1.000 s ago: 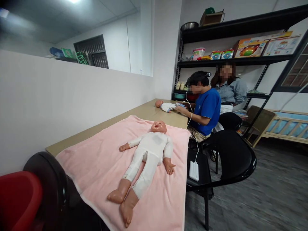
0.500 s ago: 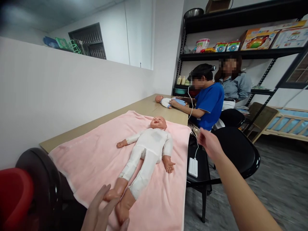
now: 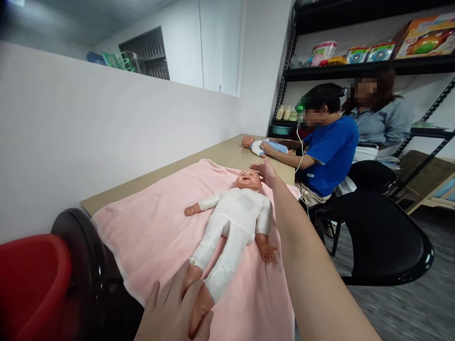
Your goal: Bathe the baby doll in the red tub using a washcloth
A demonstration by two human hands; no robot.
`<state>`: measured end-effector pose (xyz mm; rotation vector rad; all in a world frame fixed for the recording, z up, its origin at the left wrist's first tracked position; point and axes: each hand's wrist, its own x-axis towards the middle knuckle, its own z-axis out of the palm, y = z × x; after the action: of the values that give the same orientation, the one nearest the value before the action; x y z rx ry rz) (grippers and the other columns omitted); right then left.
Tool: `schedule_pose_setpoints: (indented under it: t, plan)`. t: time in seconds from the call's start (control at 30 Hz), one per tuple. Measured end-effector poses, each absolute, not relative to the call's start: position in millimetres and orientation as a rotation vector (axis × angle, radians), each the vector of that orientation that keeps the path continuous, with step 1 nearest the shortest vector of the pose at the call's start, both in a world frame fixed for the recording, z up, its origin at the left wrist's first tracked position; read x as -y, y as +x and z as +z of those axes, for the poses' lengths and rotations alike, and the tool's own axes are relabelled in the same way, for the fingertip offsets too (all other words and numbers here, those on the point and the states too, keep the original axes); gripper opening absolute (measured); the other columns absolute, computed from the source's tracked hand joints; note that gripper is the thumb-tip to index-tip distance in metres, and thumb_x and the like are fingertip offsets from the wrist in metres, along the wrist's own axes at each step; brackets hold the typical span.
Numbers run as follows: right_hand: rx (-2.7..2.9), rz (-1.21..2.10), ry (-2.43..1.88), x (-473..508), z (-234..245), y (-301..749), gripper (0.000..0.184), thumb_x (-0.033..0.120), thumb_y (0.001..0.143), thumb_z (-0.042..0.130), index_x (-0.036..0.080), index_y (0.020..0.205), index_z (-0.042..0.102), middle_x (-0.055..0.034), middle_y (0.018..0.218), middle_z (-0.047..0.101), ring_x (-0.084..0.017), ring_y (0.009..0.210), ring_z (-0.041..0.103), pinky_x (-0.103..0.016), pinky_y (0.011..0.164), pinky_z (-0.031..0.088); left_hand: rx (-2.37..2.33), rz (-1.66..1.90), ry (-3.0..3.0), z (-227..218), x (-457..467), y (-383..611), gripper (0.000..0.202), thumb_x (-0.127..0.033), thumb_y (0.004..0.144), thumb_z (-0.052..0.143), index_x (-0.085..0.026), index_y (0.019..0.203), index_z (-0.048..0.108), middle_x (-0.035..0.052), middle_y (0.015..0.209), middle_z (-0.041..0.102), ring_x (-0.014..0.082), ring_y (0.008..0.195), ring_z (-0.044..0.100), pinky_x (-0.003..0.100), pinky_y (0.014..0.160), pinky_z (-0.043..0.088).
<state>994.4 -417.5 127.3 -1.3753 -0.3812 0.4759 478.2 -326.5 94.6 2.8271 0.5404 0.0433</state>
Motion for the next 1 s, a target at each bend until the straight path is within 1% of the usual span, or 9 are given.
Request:
schedule_pose_setpoints:
  t: [0.1,0.27,0.37,0.47,0.57,0.67,0.9,0.97,1.0]
  plan:
    - [0.357,0.555,-1.362,412.4,113.0,983.6,0.077,0.076,0.098,0.018,0.016,0.113,0.065,-0.0166,0.115,0.075,-0.032,0.116,0.066,-0.051,0.108,0.049,-0.518,-0.119,2.805,114.1,326.0,490.6,0.047,-0.04,0.088,0.058,-0.021,0.13,0.07,0.018,0.164,0.041,0.0439,0.147,0.043,0.072,0.118,0.03]
    - [0.233,0.64,-1.344,414.4,99.1,959.9,0.084,0.081,0.094,0.014,0.019,0.128,0.059,-0.0171,0.118,0.075,-0.034,0.113,0.07,-0.058,0.105,0.052,-0.549,-0.133,2.742,128.8,328.5,509.7,0.044,-0.045,0.086,0.064,-0.018,0.119,0.074,0.0182,0.165,0.039,0.0405,0.143,0.047,0.057,0.112,0.042]
    - [0.217,0.707,-1.342,419.7,96.7,953.8,0.085,0.083,0.093,0.014,0.021,0.129,0.06,-0.0168,0.116,0.075,-0.035,0.112,0.071,-0.059,0.106,0.052,-0.558,-0.163,2.7,136.2,330.3,518.7,0.045,-0.046,0.082,0.069,-0.019,0.118,0.074,0.0167,0.16,0.045,0.0388,0.137,0.052,0.052,0.109,0.046]
    - [0.272,0.845,-1.291,422.0,94.4,953.1,0.083,0.082,0.094,0.019,0.019,0.127,0.063,-0.017,0.112,0.076,-0.035,0.111,0.071,-0.058,0.107,0.051,-0.557,-0.147,2.693,142.5,331.8,524.4,0.043,-0.043,0.082,0.066,-0.02,0.118,0.074,0.0147,0.146,0.054,0.0355,0.127,0.057,0.05,0.105,0.048]
    - [0.321,0.953,-1.244,421.8,93.3,954.8,0.084,0.082,0.094,0.025,0.016,0.127,0.063,-0.0192,0.114,0.075,-0.035,0.112,0.071,-0.057,0.108,0.051,-0.547,-0.131,2.709,144.2,333.4,527.6,0.044,-0.042,0.083,0.064,-0.022,0.121,0.074,0.0138,0.143,0.055,0.0349,0.126,0.056,0.049,0.105,0.047]
    - [0.296,0.995,-1.24,423.3,95.2,953.9,0.094,0.089,0.089,0.027,0.012,0.131,0.062,-0.0216,0.121,0.073,-0.037,0.116,0.07,-0.059,0.107,0.05,-0.544,-0.122,2.711,141.5,334.3,530.2,0.044,-0.042,0.082,0.064,-0.023,0.12,0.074,0.0136,0.143,0.054,0.0353,0.128,0.054,0.05,0.106,0.046]
    - [0.364,0.974,-1.032,425.8,95.8,917.3,0.105,0.094,0.084,0.023,0.01,0.136,0.059,-0.0228,0.138,0.064,-0.035,0.132,0.06,-0.054,0.113,0.047,-0.509,0.007,2.732,134.1,335.1,531.5,0.048,-0.038,0.081,0.059,-0.024,0.126,0.072,0.0155,0.141,0.056,0.0357,0.125,0.055,0.051,0.102,0.045]
    - [0.396,0.901,-0.991,424.3,93.1,907.3,0.099,0.09,0.088,0.023,0.009,0.131,0.063,-0.0226,0.138,0.064,-0.034,0.134,0.058,-0.052,0.113,0.048,-0.515,0.006,2.742,134.1,335.6,530.7,0.049,-0.038,0.081,0.059,-0.024,0.126,0.072,0.0155,0.143,0.055,0.0359,0.126,0.054,0.051,0.103,0.045]
    - [0.407,0.833,-0.993,423.5,92.0,904.4,0.09,0.084,0.093,0.024,0.011,0.127,0.065,-0.0217,0.136,0.065,-0.033,0.133,0.058,-0.05,0.112,0.049,-0.519,-0.003,2.742,134.1,335.8,530.3,0.049,-0.038,0.081,0.06,-0.024,0.127,0.072,0.0152,0.143,0.055,0.0357,0.126,0.054,0.05,0.103,0.045]
